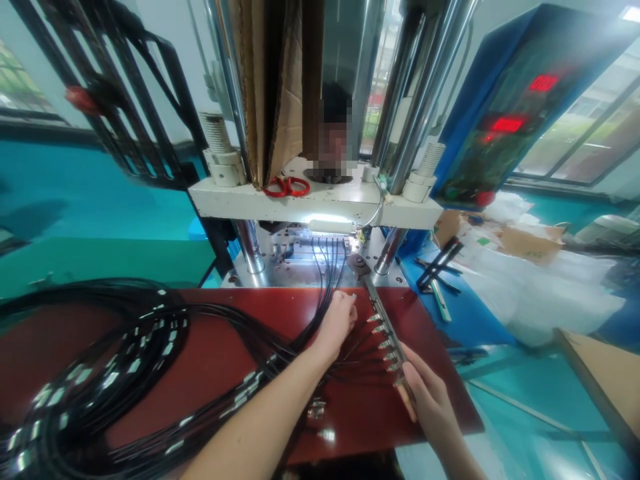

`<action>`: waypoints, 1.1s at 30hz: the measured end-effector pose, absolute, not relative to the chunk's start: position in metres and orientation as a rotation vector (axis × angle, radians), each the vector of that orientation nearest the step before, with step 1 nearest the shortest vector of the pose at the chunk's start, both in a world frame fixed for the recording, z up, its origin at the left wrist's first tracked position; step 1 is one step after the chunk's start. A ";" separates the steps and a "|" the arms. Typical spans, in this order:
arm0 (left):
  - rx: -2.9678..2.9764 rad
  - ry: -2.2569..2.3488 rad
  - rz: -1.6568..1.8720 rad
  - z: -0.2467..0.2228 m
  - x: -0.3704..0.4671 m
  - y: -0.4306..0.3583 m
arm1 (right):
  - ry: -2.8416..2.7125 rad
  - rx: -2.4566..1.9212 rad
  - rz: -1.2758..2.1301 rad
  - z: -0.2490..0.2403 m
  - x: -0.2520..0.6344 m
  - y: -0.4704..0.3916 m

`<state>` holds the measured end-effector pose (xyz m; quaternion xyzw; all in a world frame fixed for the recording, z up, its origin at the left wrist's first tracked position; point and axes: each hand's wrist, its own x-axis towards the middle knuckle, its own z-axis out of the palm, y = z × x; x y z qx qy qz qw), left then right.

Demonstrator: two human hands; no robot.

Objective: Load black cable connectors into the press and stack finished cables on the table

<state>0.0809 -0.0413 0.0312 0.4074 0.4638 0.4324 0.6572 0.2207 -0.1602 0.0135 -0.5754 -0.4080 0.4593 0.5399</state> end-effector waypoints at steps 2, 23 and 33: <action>1.024 1.059 0.965 0.028 0.084 -0.044 | -0.978 -1.375 1.088 0.012 0.222 -0.160; 1.499 1.143 0.887 0.021 0.077 -0.034 | -1.416 -1.495 0.919 0.012 0.229 -0.153; 1.631 1.579 1.290 0.026 0.044 -0.010 | -2.011 -1.930 0.244 -0.007 0.244 -0.142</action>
